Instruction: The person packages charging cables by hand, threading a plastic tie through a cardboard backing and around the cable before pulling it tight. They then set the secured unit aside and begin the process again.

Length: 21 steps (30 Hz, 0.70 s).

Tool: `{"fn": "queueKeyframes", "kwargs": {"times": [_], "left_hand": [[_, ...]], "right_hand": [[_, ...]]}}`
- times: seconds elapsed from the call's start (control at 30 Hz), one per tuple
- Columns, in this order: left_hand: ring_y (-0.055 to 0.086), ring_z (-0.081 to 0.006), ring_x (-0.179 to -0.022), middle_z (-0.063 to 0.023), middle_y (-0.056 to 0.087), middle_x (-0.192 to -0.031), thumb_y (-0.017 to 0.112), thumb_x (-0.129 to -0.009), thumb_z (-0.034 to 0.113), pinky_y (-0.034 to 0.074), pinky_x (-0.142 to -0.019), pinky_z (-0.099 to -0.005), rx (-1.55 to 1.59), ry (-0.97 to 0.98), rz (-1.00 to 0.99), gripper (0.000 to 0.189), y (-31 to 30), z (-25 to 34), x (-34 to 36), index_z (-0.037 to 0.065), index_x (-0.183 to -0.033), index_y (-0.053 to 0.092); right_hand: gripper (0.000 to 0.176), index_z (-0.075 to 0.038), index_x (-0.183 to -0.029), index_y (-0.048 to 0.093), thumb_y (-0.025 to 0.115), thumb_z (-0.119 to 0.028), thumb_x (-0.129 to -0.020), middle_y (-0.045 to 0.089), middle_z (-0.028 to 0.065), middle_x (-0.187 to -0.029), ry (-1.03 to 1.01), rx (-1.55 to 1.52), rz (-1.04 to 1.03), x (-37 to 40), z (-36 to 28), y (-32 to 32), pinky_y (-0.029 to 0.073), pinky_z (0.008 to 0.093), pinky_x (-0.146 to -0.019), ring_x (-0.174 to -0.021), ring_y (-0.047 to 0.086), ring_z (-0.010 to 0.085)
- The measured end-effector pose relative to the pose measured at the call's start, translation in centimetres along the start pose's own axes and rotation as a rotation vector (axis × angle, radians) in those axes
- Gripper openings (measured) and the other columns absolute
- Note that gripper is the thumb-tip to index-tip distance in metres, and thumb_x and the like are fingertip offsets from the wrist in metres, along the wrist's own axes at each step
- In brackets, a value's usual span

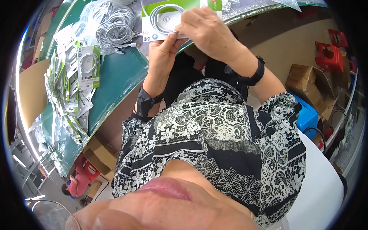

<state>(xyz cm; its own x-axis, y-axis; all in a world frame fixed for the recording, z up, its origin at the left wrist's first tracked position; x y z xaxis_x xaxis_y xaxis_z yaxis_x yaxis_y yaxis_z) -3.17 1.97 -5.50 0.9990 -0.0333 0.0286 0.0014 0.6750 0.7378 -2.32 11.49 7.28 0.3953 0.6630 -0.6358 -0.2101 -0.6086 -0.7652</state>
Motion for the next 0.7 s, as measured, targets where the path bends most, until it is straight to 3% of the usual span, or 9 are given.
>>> {"fn": "queueKeyframes", "kwargs": {"times": [0.23,0.33,0.37,0.47,0.5,0.57,0.6,0.7], "left_hand": [[0.064,-0.0232,-0.091,-0.0135,0.062,-0.101,0.056,-0.089,0.004,0.055,-0.082,-0.0360,0.096,0.016,0.059,0.017,0.1,0.1,-0.2,-0.006,-0.103,0.057],[0.064,-0.0231,-0.090,-0.0135,0.062,-0.100,0.055,-0.090,0.004,0.055,-0.081,-0.0355,0.099,0.052,0.097,0.017,-0.1,1.3,0.2,-0.006,-0.103,0.057],[0.064,-0.0232,-0.090,-0.0136,0.062,-0.101,0.055,-0.090,0.005,0.055,-0.080,-0.0355,0.086,0.052,0.106,0.017,0.0,1.5,0.3,-0.006,-0.103,0.057],[0.064,-0.0232,-0.088,-0.0138,0.062,-0.101,0.056,-0.090,0.006,0.056,-0.080,-0.0355,0.065,0.040,0.112,0.018,0.5,1.5,0.7,-0.005,-0.103,0.057],[0.064,-0.0229,-0.088,-0.0136,0.062,-0.100,0.056,-0.090,0.006,0.056,-0.079,-0.0353,0.058,0.024,0.079,0.018,1.0,1.1,0.6,-0.005,-0.104,0.057],[0.064,-0.0222,-0.087,-0.0133,0.063,-0.099,0.057,-0.089,0.006,0.056,-0.078,-0.0348,0.046,-0.006,0.027,0.018,1.9,0.2,0.8,-0.004,-0.104,0.057],[0.064,-0.0222,-0.087,-0.0133,0.063,-0.099,0.057,-0.089,0.006,0.056,-0.078,-0.0348,0.045,-0.011,0.029,0.018,2.0,-0.1,1.0,-0.004,-0.104,0.057],[0.064,-0.0201,-0.084,-0.0117,0.064,-0.097,0.059,-0.088,0.007,0.056,-0.073,-0.0328,-0.004,0.005,0.175,0.019,0.8,0.0,1.4,-0.003,-0.104,0.057]], "right_hand": [[0.017,-0.006,-0.095,0.061,0.061,-0.003,-0.078,0.056,0.0052,-0.087,0.095,-0.010,-0.026,0.1,0.2,0.0,0.045,0.0329,-0.078,-0.082,0.056,0.0217],[0.015,-0.004,-0.098,0.060,0.058,0.000,-0.084,0.059,0.0063,-0.090,0.415,-0.124,0.336,2.4,3.5,-5.2,0.046,0.0316,-0.075,-0.083,0.059,0.0185],[0.015,-0.004,-0.098,0.060,0.058,0.000,-0.084,0.059,0.0063,-0.090,0.415,-0.126,0.338,3.0,4.0,-4.9,0.046,0.0316,-0.075,-0.083,0.059,0.0185],[0.015,-0.003,-0.099,0.060,0.059,0.000,-0.085,0.062,0.0084,-0.094,0.805,-0.525,0.209,7.7,9.0,0.5,0.047,0.0290,-0.071,-0.083,0.060,0.0172],[0.015,-0.003,-0.099,0.060,0.059,0.000,-0.085,0.062,0.0084,-0.094,0.811,-0.516,0.218,8.3,8.5,1.4,0.047,0.0290,-0.071,-0.083,0.060,0.0172],[0.021,-0.003,-0.101,0.061,0.063,0.000,-0.080,0.063,0.0090,-0.097,0.563,-0.643,0.096,7.2,5.3,4.6,0.049,0.0291,-0.069,-0.082,0.061,0.0196],[0.021,-0.003,-0.101,0.061,0.063,0.000,-0.080,0.063,0.0090,-0.097,0.568,-0.645,0.097,7.6,5.4,5.4,0.049,0.0291,-0.069,-0.082,0.061,0.0196],[0.025,-0.004,-0.103,0.061,0.063,0.000,-0.079,0.063,0.0094,-0.096,0.417,-0.509,0.182,7.2,5.5,6.4,0.049,0.0305,-0.072,-0.084,0.061,0.0210]]}}
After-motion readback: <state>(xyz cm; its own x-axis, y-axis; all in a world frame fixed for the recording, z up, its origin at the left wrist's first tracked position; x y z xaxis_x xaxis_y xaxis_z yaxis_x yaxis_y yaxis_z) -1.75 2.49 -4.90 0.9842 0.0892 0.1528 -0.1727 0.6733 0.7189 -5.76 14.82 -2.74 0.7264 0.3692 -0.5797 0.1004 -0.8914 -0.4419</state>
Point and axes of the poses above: each hand's wrist, its own x-axis away from the middle knuckle, its own y-axis out of the palm, z = x × y, the point moved 9 cm from there along -x, towards the middle knuckle
